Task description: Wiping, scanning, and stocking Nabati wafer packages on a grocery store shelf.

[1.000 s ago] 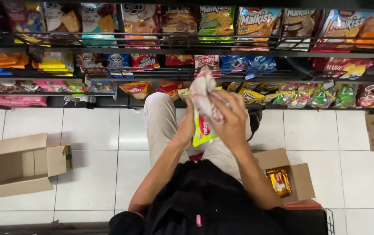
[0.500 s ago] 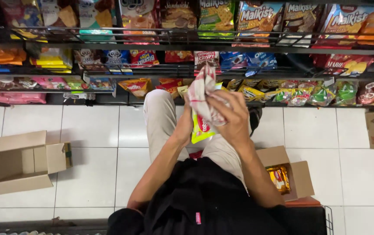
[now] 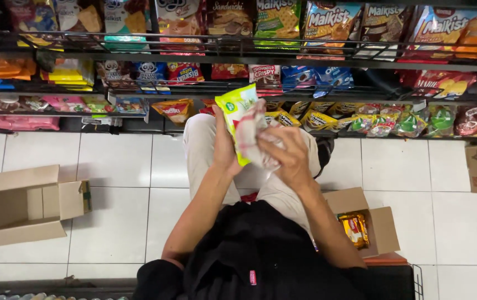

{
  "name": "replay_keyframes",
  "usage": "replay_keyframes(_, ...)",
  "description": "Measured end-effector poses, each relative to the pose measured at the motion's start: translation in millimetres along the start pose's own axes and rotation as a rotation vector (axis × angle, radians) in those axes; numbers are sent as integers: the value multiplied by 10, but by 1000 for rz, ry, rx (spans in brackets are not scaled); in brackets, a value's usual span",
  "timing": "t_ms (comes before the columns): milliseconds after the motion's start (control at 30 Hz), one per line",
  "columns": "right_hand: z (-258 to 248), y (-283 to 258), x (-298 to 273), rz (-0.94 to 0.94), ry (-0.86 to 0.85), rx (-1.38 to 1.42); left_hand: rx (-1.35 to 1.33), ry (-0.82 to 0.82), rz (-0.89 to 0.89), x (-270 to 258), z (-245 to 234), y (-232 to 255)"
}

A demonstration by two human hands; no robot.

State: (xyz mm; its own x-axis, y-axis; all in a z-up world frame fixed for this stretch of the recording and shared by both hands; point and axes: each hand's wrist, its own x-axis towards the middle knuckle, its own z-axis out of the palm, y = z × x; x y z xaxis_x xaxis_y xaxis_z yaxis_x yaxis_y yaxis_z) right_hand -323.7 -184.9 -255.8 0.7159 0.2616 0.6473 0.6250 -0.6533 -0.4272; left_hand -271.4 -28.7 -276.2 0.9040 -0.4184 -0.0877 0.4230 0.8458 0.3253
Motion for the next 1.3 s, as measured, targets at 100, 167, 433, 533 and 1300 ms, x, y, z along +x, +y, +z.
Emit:
replay_keyframes(100, -41, 32, 9, 59, -11, -41, 28, -55, 47, 40, -76, -46)
replay_keyframes(167, -59, -31, 80, 31, -40, -41, -66, 24, 22, 122, -169, -112)
replay_keyframes(433, -162, 196, 5, 18, -120, -42, 2, 86, 8, -3, -24, -46)
replay_keyframes(533, -150, 67, 68, 10, -133, -35, 7, 111, -12, 64, -234, -162)
replay_keyframes(1300, -119, 374, 108, 132, -10, -82, 283, 229, -98, -174, -365, -464)
